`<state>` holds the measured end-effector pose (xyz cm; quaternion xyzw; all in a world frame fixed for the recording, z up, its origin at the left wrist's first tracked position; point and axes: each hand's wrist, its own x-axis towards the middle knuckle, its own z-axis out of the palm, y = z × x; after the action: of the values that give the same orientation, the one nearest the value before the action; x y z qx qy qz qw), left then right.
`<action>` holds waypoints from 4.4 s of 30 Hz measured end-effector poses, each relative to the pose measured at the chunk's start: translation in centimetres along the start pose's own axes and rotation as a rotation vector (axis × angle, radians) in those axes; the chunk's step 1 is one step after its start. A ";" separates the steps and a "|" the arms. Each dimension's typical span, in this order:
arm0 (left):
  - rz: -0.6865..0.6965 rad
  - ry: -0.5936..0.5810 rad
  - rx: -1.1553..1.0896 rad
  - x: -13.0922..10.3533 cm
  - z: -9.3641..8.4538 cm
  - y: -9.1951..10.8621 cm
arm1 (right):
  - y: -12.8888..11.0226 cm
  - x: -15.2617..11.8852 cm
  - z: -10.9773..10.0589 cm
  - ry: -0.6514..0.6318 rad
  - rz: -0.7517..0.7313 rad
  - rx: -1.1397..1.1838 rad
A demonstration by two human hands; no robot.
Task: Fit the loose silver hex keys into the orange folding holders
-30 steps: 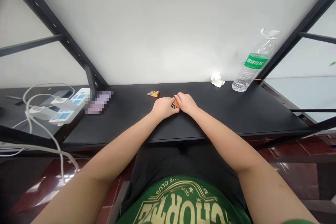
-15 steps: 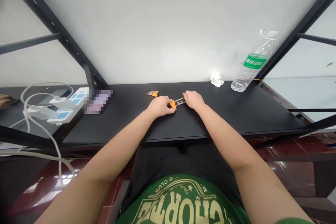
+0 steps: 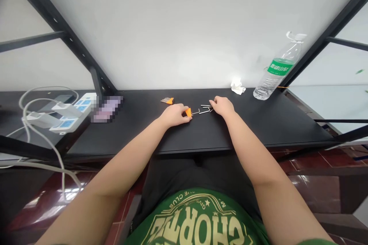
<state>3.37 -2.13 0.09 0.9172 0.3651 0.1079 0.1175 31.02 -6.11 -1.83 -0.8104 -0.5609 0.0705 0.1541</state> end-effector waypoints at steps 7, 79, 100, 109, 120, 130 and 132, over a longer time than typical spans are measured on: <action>-0.013 -0.017 -0.011 -0.1 -0.1 0.0 | 1.7 -0.5 -0.5 0.000 0.001 0.169; -0.006 -0.027 -0.033 0.3 0.0 -0.3 | 2.2 -2.8 -0.5 0.070 -0.370 0.193; -0.010 -0.028 -0.024 0.4 0.0 -0.3 | 1.0 -0.8 -0.1 -0.029 -0.293 0.103; 0.008 0.011 -0.064 0.6 0.0 -0.4 | -0.3 -1.8 -0.2 -0.104 -0.397 0.184; -0.056 0.080 -0.271 1.1 0.7 -1.8 | 0.1 -3.3 -0.8 -0.121 -0.465 0.263; -0.056 0.080 -0.282 1.0 0.6 -1.7 | 3.5 -2.7 -1.3 -0.071 -0.290 0.271; -0.053 0.075 -0.279 1.0 0.5 -1.7 | 3.6 -2.6 -1.5 -0.072 -0.298 0.228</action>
<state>3.18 -0.30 -0.80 0.8773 0.3749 0.1885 0.2328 33.72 -9.92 -1.73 -0.6926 -0.6683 0.1389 0.2334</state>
